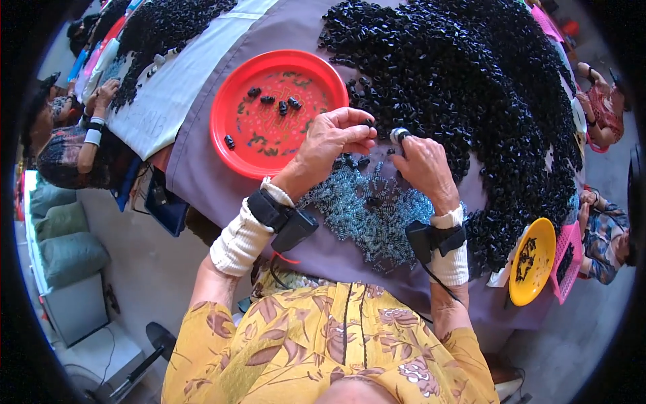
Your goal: Sorting small black plastic or rubber shoe components by hand on a work table.
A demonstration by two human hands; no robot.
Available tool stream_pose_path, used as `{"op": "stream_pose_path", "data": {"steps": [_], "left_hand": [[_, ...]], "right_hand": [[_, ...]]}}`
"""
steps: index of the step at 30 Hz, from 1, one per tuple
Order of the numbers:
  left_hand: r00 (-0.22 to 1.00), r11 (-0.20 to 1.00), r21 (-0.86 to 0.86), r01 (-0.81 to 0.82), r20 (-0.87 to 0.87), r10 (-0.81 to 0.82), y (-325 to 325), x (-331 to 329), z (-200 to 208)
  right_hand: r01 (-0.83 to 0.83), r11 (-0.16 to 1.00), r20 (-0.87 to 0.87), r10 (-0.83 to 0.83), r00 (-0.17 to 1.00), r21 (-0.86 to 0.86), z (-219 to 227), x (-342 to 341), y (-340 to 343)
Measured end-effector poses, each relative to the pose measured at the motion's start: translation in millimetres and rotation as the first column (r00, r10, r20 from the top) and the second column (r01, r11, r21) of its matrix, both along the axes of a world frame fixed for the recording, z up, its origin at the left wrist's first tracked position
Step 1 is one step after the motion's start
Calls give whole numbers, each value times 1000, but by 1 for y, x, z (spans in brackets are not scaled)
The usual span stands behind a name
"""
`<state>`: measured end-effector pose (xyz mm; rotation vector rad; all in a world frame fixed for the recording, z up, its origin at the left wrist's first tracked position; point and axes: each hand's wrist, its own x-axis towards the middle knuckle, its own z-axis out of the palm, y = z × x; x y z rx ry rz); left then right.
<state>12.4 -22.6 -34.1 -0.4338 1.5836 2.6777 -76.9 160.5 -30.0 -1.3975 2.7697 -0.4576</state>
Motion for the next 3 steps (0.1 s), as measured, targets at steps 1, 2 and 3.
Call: {"op": "stream_pose_path", "data": {"steps": [1, 2, 3], "left_hand": [[1000, 1000, -9, -6, 7, 6, -1, 1, -1], [1000, 1000, -7, -5, 5, 5, -2, 0, -1], [1000, 1000, -3, -2, 4, 2, -2, 0, -2]], "right_hand": [[0, 1000, 1, 0, 1000, -1, -1, 0, 0], [-45, 999, 47, 47, 998, -24, 0, 2, 1], [-87, 995, 93, 91, 991, -48, 2, 4, 2]]}}
